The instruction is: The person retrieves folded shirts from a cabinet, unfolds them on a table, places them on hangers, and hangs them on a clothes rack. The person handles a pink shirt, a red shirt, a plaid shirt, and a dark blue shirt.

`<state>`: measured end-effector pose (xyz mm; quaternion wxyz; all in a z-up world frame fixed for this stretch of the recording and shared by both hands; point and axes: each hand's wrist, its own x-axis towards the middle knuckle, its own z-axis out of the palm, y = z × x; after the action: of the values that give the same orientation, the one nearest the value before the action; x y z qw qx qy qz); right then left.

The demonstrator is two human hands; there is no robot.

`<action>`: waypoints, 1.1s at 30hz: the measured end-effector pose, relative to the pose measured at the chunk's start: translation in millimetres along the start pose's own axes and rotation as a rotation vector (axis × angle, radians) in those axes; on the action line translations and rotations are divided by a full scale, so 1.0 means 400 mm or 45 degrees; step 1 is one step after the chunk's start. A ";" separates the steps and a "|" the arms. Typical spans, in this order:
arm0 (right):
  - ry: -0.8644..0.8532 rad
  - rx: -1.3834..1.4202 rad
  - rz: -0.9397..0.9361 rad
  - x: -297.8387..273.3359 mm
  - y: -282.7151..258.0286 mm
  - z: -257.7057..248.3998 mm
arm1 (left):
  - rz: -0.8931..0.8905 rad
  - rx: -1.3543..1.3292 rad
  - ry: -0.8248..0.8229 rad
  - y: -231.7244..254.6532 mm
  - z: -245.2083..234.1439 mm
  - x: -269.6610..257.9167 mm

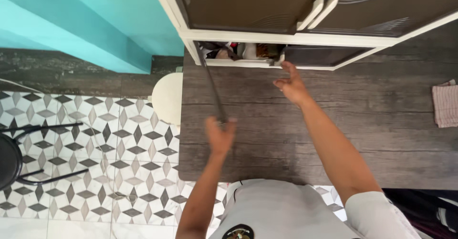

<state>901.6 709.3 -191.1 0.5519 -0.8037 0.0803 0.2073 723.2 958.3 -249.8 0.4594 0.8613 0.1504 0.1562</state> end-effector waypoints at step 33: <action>0.947 0.139 -0.089 -0.402 0.619 -0.219 | 0.277 0.261 -0.942 0.278 0.461 0.508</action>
<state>689.4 519.1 -307.8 0.5337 -0.7959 0.2585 -0.1221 995.3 843.8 -227.5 0.3751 0.9117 -0.1025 -0.1328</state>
